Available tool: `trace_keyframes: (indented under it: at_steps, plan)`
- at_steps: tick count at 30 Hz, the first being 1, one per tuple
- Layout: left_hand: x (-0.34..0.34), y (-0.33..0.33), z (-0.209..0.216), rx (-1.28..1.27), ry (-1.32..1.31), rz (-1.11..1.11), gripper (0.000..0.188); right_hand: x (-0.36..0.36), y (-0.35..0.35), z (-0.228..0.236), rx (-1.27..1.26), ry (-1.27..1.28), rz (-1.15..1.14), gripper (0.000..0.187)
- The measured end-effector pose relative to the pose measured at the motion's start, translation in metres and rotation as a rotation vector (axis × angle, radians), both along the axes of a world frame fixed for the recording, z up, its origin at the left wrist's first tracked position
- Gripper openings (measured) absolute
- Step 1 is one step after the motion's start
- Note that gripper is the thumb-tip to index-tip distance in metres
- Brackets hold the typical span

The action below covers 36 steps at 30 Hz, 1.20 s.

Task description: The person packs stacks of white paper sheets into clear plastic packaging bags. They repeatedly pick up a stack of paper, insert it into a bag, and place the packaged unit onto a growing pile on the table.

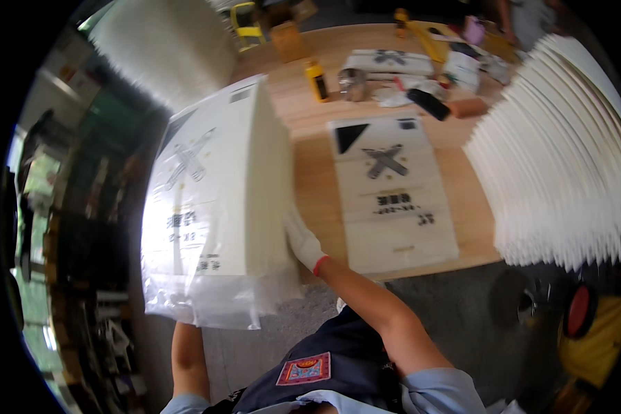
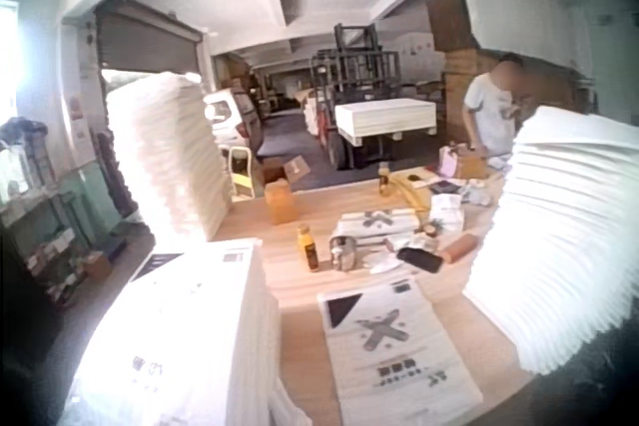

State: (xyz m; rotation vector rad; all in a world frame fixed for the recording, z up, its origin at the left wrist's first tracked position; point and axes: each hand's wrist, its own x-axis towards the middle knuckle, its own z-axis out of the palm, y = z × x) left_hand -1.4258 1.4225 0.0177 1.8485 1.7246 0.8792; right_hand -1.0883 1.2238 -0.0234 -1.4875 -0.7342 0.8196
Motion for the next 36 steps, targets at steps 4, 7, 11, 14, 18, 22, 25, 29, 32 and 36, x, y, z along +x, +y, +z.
trace_keyframes:
  at_steps: [4, 7, 11, 14, 18, 22, 25, 29, 32, 36]
  plan:
    - [0.003, -0.046, -0.023, 0.201, -0.082, 0.027, 0.030, 0.092, -0.081, 0.058, -0.113, -0.284, -0.099, 0.061]
    - [0.030, -0.128, -0.056, 0.175, -0.221, -0.080, 0.028, 0.197, -0.160, 0.041, -0.240, -0.459, -0.428, 0.063]
    - [0.069, -0.257, -0.107, -0.454, -0.425, -0.400, 0.025, 0.244, -0.231, 0.009, -0.876, -1.031, -0.406, 0.067]
    - [0.106, -0.307, -0.099, -0.848, -0.517, -0.760, 0.023, 0.226, -0.230, -0.016, -0.898, -1.074, -0.317, 0.071]
    - [0.192, -0.316, -0.032, -0.607, -0.304, -1.196, 0.023, 0.190, -0.219, -0.002, -0.678, -1.030, -0.355, 0.071]
    - [0.257, -0.314, 0.002, -0.183, -0.149, -1.239, 0.032, 0.191, -0.223, 0.017, -0.691, -0.963, -0.308, 0.069]
    - [0.295, -0.296, -0.001, 0.102, -0.034, -0.925, 0.050, 0.183, -0.251, 0.047, -0.515, -0.803, -0.369, 0.066]
    - [0.329, -0.251, -0.032, -0.082, 0.140, -0.615, 0.062, 0.173, -0.320, 0.046, -0.463, -0.732, -0.498, 0.061]
    - [0.352, -0.256, -0.020, -0.172, 0.234, -0.638, 0.061, 0.185, -0.342, 0.031, -0.504, -0.689, -0.534, 0.057]
    - [0.367, -0.265, -0.014, -0.241, 0.273, -0.651, 0.060, 0.197, -0.343, 0.028, -0.463, -0.704, -0.516, 0.048]
